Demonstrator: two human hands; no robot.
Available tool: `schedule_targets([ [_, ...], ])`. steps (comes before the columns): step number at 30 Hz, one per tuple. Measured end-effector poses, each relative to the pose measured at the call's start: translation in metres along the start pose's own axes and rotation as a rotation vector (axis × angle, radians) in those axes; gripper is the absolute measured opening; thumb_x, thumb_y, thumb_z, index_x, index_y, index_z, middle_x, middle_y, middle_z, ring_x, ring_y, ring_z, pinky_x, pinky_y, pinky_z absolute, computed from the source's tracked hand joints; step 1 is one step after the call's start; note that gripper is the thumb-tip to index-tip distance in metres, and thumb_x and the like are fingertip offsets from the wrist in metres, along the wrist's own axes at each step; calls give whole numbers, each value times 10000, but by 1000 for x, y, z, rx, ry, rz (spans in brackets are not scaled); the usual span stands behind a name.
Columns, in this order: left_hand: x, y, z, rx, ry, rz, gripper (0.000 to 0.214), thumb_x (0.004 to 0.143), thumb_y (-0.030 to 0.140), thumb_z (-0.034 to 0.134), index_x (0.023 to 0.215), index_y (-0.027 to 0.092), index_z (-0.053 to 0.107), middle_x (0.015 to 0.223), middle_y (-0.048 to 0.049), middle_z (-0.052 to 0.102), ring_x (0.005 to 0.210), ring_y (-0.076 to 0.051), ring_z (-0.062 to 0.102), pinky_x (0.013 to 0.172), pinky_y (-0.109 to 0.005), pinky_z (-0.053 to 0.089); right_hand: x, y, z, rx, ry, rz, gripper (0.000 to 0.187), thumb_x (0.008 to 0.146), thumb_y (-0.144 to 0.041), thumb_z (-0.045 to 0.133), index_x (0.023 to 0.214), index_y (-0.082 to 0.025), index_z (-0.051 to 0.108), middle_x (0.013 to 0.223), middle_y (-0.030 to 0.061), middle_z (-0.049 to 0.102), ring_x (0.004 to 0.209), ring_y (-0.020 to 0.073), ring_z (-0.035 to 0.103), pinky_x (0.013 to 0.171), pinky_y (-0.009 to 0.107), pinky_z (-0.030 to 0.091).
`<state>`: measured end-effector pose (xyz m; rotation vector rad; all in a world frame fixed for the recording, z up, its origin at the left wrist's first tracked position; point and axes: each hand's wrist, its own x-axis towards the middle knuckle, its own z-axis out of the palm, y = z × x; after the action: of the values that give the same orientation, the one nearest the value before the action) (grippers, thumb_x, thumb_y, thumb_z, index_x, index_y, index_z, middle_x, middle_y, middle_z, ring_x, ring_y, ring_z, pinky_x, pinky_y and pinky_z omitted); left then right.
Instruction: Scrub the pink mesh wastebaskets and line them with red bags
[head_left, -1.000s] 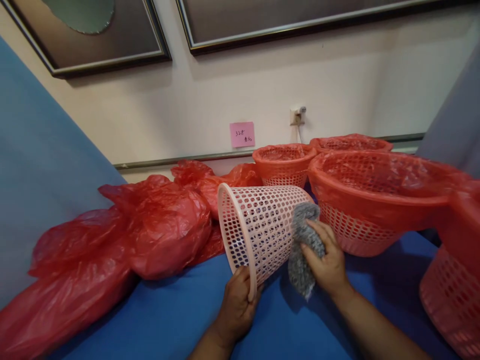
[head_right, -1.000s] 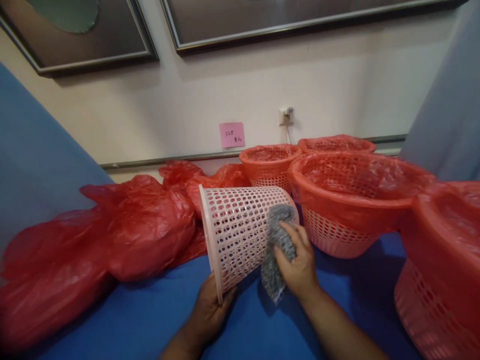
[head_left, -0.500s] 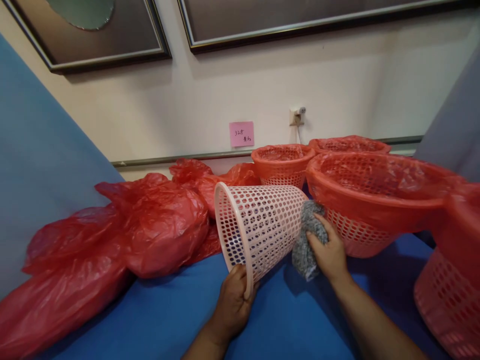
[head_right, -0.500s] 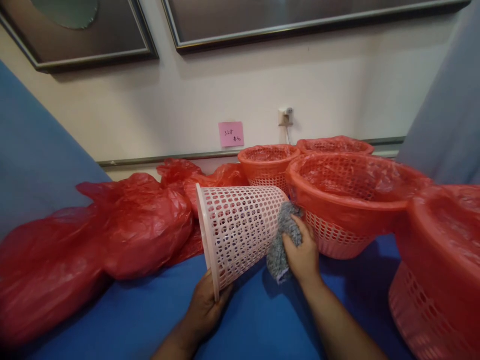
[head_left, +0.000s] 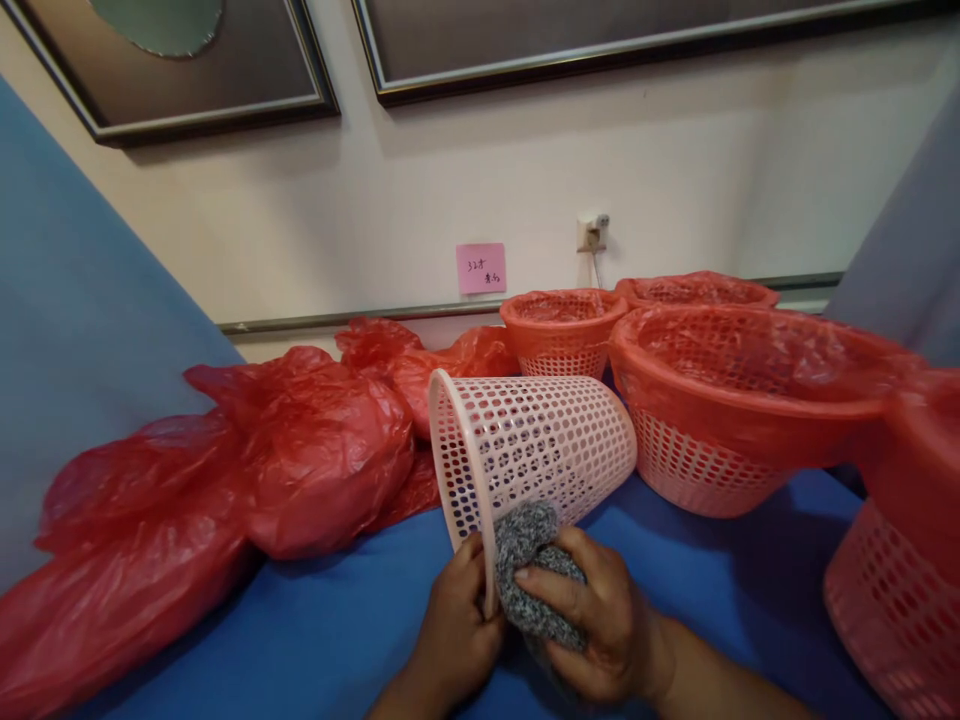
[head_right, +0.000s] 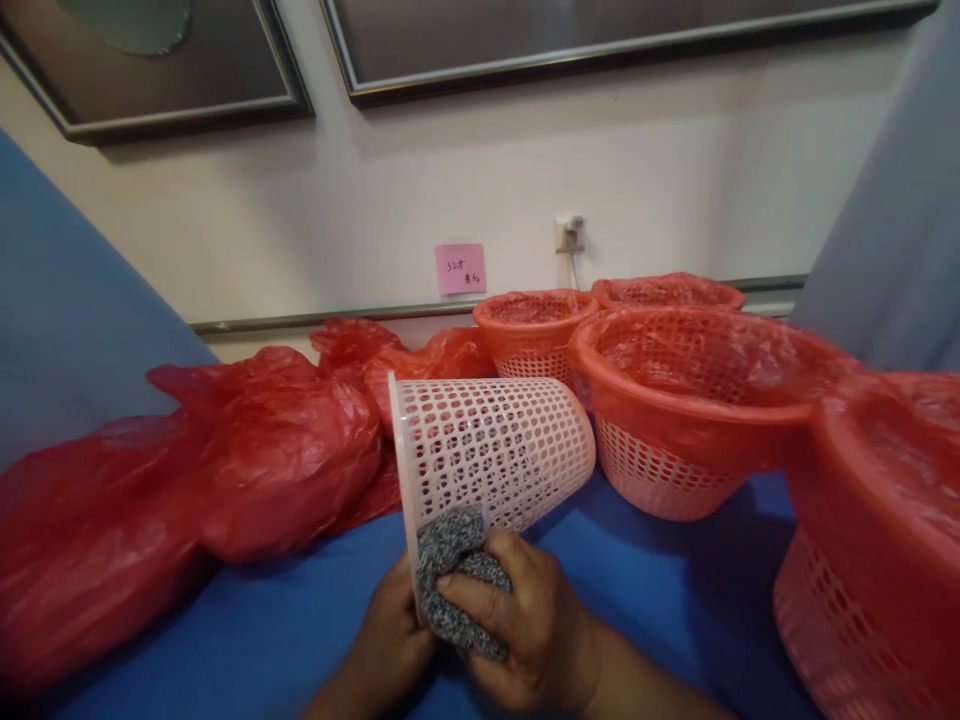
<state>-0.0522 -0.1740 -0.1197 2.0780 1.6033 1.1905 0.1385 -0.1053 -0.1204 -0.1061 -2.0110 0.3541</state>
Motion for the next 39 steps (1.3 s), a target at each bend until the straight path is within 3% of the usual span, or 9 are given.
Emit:
schedule_targets([
  [5, 10, 17, -8, -147, 39, 31, 397, 945, 311, 586, 1333, 249, 642, 1293, -90, 694, 1112, -276, 694, 971, -420, 590, -2, 11, -4, -63, 15, 1, 618, 767, -162, 573, 1381, -218, 543, 1357, 138, 493, 1103, 258, 625, 851, 391, 607],
  [13, -3, -8, 0, -34, 26, 63, 390, 984, 249, 540, 1366, 238, 617, 1329, -97, 680, 1198, -265, 669, 1038, -408, 561, -3, 75, -33, -291, 530, 694, 450, 871, -264, 602, 1319, -220, 610, 1215, 111, 628, 1170, 291, 613, 1077, 552, 473],
  [16, -7, -14, 7, 54, 48, 151, 411, 973, 212, 542, 1379, 240, 600, 1311, -101, 680, 1208, -253, 658, 1049, -399, 552, -1, 66, -27, -286, 461, 596, 483, 867, -241, 599, 1349, -223, 589, 1263, 121, 596, 1196, 288, 606, 1057, 518, 501],
  [21, -8, -20, 12, 68, 38, 267, 302, 994, 282, 490, 1221, 226, 681, 1143, -107, 721, 1067, -238, 696, 931, -365, 601, -2, 12, -1, -184, 165, 70, 641, 795, -192, 596, 1428, -254, 519, 1420, 125, 473, 1175, 275, 616, 916, 411, 597],
  [24, -11, -21, 11, 74, 20, 291, 286, 996, 320, 477, 1151, 234, 701, 1072, -96, 726, 954, -224, 709, 836, -340, 619, -4, 1, 3, -103, 123, -36, 646, 782, -192, 579, 1422, -266, 522, 1386, 110, 505, 1081, 244, 643, 832, 374, 620],
  [27, -11, -18, 10, 98, -13, 218, 355, 989, 247, 490, 1313, 226, 633, 1278, -118, 676, 1160, -260, 664, 993, -398, 575, -3, 19, -8, -157, 225, 136, 590, 804, -181, 583, 1389, -250, 553, 1390, 123, 516, 1201, 276, 605, 948, 426, 583],
  [34, -7, -20, 12, 130, -9, 211, 435, 963, 164, 538, 1386, 254, 585, 1353, -94, 655, 1254, -254, 626, 1068, -399, 537, 1, 84, -39, 25, 632, 912, 504, 816, -369, 653, 1287, -195, 628, 1218, 122, 686, 1096, 306, 665, 1028, 553, 513],
  [36, -7, -23, 12, 138, -9, 211, 450, 967, 168, 535, 1409, 249, 565, 1379, -100, 641, 1274, -256, 614, 1070, -401, 537, 2, 81, -36, 41, 633, 892, 512, 828, -358, 645, 1314, -199, 607, 1227, 120, 680, 1101, 297, 663, 1028, 540, 516],
  [39, -8, -27, 10, 147, -22, 199, 452, 977, 184, 525, 1424, 247, 554, 1392, -104, 635, 1289, -259, 606, 1078, -409, 531, 2, 55, -25, -79, 468, 627, 502, 841, -261, 620, 1342, -231, 594, 1327, 120, 602, 1231, 293, 599, 1085, 507, 478],
])
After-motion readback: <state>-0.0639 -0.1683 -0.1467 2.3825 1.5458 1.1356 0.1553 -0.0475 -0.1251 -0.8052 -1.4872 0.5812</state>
